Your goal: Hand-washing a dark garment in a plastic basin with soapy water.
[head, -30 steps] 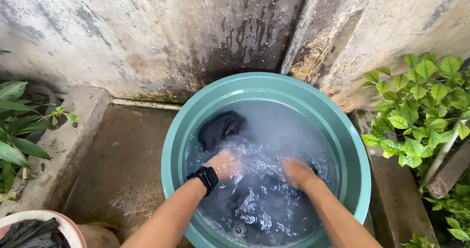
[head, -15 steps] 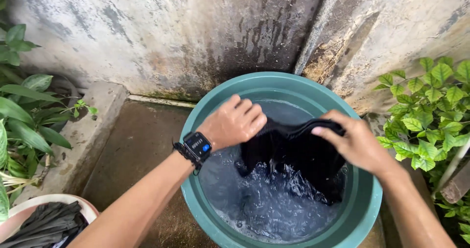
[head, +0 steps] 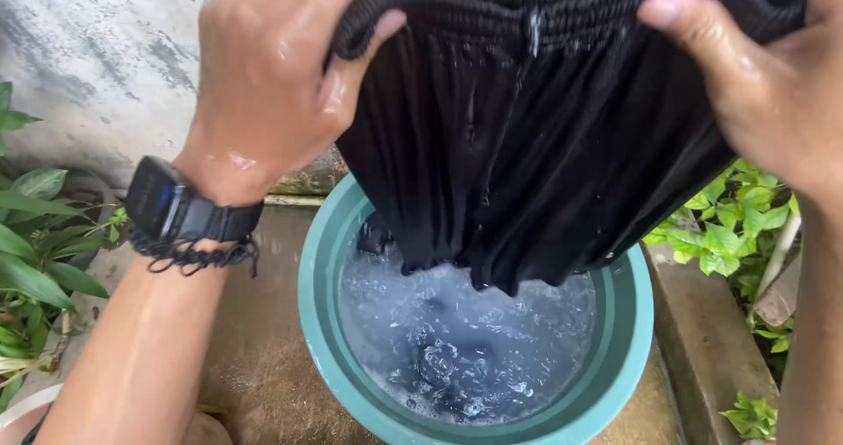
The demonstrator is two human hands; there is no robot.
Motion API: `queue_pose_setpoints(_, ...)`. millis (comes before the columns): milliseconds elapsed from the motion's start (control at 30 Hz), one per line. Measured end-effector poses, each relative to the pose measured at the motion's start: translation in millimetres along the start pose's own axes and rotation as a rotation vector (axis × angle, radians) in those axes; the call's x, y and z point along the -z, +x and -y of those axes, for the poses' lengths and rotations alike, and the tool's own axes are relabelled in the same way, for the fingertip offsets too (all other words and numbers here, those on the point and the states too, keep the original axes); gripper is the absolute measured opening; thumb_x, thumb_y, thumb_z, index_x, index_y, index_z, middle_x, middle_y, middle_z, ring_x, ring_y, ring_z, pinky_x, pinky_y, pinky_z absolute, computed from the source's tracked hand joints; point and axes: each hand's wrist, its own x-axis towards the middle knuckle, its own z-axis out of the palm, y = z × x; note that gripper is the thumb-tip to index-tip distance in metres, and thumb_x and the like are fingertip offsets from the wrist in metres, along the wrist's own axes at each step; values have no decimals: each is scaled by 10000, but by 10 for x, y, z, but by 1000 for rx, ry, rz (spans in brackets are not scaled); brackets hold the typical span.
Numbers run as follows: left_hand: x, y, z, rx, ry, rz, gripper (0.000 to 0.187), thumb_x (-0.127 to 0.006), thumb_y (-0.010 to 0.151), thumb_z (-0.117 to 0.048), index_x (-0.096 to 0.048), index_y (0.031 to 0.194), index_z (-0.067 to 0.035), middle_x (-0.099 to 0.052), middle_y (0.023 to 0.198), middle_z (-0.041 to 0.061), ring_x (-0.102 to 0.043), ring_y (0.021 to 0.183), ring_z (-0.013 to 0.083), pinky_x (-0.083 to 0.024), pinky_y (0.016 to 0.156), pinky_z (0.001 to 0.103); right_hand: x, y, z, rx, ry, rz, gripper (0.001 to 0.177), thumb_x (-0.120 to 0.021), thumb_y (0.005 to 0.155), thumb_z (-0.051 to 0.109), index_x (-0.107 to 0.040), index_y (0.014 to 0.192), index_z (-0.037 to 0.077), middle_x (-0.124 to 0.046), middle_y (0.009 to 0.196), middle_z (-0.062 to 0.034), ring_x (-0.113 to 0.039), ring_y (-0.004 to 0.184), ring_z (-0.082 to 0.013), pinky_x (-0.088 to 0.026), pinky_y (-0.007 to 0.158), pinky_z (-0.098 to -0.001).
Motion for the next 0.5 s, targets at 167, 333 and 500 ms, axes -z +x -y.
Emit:
queue_pose_setpoints(167, -266, -196, -228, -67, 129, 60, 230, -722, 882, -73, -632, 1094, -68, -596, 969, 65, -607, 880, 246, -506, 789, 394, -89, 93, 356, -87, 25, 18, 255, -761, 1026, 182, -678, 1169, -12, -737, 1046, -132, -718, 958, -217, -564, 858, -334)
queue_pose_setpoints(333, -776, -879, -623, -322, 59, 223, 92, -647, 878, -213, -610, 932, -148, -555, 909, -6, -561, 858, 161, -445, 734, 309, -716, -480, -137, -320, 194, 424, 271, -705, 902, 315, -762, 1050, 96, -804, 960, -96, -780, 839, -178, -594, 717, -351)
queue_pose_setpoints(500, -1034, -1218, -928, -368, -73, 261, 106, -622, 875, -223, -611, 942, -142, -550, 911, -15, -564, 880, 153, -447, 756, 291, -1192, -888, -193, -416, 207, 555, 306, -727, 860, 325, -740, 1028, 70, -799, 920, -129, -780, 808, -257, -598, 761, -405)
